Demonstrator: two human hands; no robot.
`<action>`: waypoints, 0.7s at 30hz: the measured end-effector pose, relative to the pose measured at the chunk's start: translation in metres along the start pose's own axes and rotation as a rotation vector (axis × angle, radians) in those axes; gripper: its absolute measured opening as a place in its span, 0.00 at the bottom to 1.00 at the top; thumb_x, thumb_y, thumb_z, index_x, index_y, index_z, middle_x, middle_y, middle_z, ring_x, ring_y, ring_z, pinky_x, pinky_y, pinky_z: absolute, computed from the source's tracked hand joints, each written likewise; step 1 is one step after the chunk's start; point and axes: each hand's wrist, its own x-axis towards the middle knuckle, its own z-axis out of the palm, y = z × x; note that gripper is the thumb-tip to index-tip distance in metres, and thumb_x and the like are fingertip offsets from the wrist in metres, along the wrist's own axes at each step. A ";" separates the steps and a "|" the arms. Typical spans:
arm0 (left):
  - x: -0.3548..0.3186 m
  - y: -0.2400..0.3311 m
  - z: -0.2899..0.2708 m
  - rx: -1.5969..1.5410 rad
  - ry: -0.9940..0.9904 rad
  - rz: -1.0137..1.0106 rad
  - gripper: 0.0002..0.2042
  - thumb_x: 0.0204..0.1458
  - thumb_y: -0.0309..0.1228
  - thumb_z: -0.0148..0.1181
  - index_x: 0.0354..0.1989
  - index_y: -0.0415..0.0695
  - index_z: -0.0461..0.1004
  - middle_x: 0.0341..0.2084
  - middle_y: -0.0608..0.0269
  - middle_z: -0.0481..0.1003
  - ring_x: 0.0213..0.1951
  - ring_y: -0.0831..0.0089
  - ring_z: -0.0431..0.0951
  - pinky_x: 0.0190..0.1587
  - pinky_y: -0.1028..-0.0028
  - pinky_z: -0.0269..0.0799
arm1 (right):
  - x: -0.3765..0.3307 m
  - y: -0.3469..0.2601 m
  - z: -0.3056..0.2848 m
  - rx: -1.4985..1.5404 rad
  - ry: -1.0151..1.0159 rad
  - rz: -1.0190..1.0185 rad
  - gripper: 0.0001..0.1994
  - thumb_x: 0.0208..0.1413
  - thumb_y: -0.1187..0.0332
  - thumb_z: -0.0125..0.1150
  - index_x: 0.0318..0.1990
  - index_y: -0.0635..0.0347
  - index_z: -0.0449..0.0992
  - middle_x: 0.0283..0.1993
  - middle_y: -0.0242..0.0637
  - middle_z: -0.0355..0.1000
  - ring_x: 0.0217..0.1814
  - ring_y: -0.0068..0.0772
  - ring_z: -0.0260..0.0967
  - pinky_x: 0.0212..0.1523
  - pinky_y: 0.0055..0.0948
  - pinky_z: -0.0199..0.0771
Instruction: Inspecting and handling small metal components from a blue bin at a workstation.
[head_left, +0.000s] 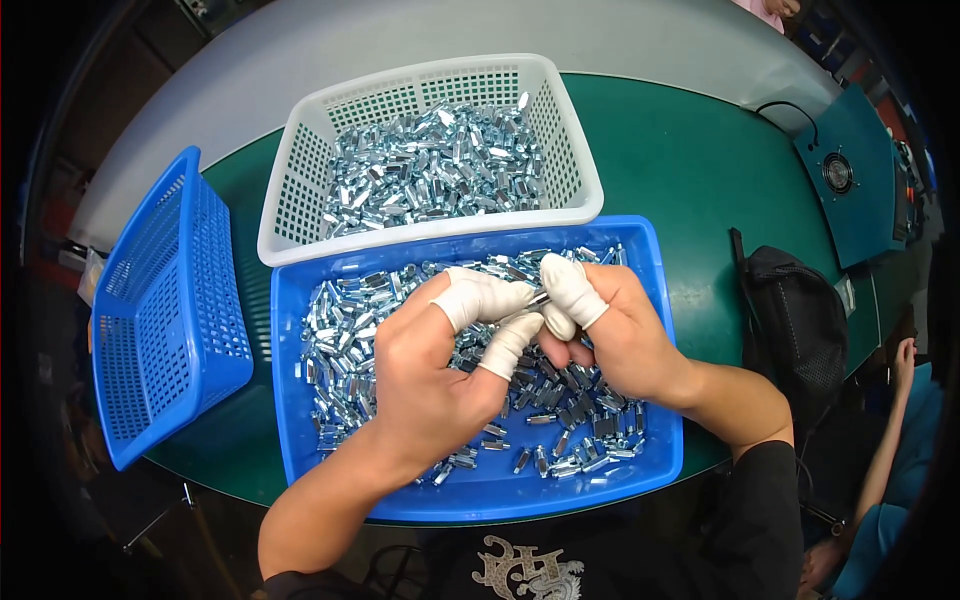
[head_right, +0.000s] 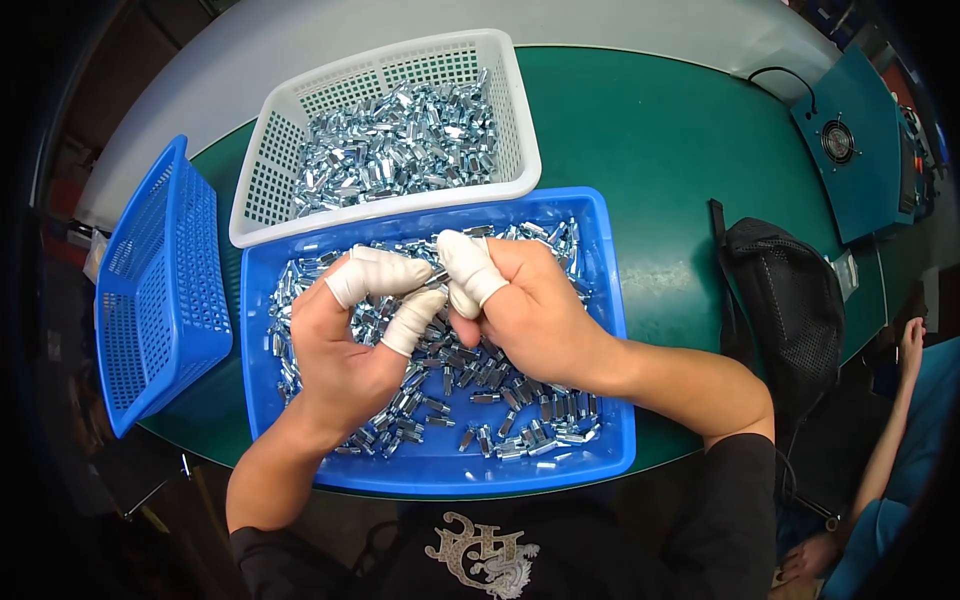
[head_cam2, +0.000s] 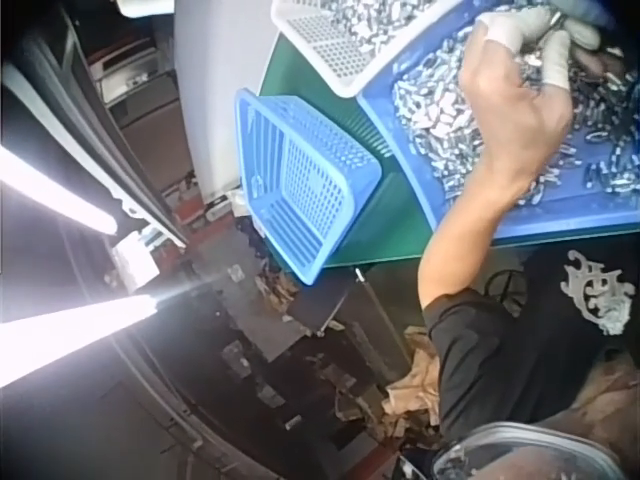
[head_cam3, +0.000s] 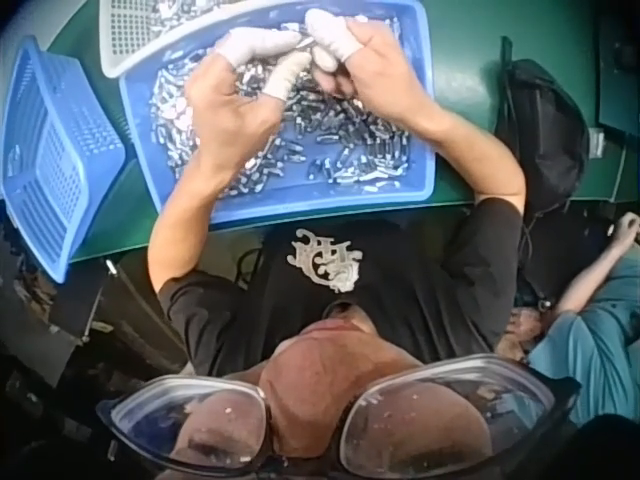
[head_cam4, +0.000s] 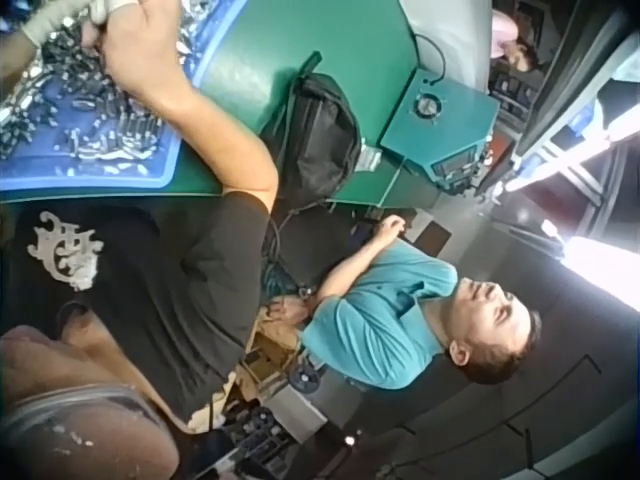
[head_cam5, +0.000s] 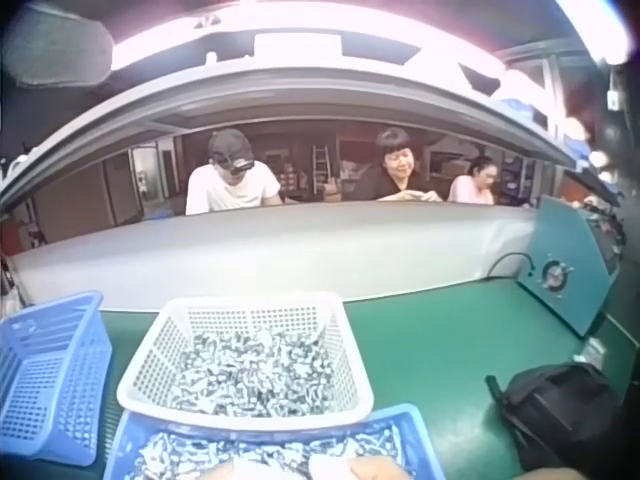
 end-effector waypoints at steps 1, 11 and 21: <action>0.001 0.005 -0.001 -0.006 -0.025 -0.089 0.10 0.40 0.18 0.64 0.34 0.36 0.74 0.27 0.57 0.75 0.30 0.71 0.76 0.34 0.75 0.71 | 0.002 0.000 0.001 0.006 0.020 0.015 0.23 0.64 0.56 0.38 0.18 0.57 0.64 0.14 0.30 0.63 0.13 0.14 0.52 0.15 0.17 0.51; -0.001 0.003 -0.003 -0.014 -0.086 -0.273 0.06 0.48 0.26 0.61 0.32 0.37 0.75 0.22 0.60 0.74 0.23 0.75 0.73 0.26 0.78 0.67 | 0.001 0.002 -0.002 0.032 0.076 0.000 0.24 0.64 0.53 0.36 0.19 0.57 0.63 0.12 0.31 0.60 0.12 0.16 0.49 0.15 0.18 0.48; 0.003 -0.002 -0.010 0.062 0.000 -0.014 0.08 0.38 0.20 0.65 0.30 0.39 0.76 0.25 0.63 0.77 0.25 0.76 0.72 0.23 0.79 0.64 | 0.009 -0.005 -0.007 0.232 -0.101 0.380 0.24 0.63 0.52 0.38 0.17 0.54 0.62 0.10 0.30 0.56 0.10 0.18 0.46 0.13 0.20 0.45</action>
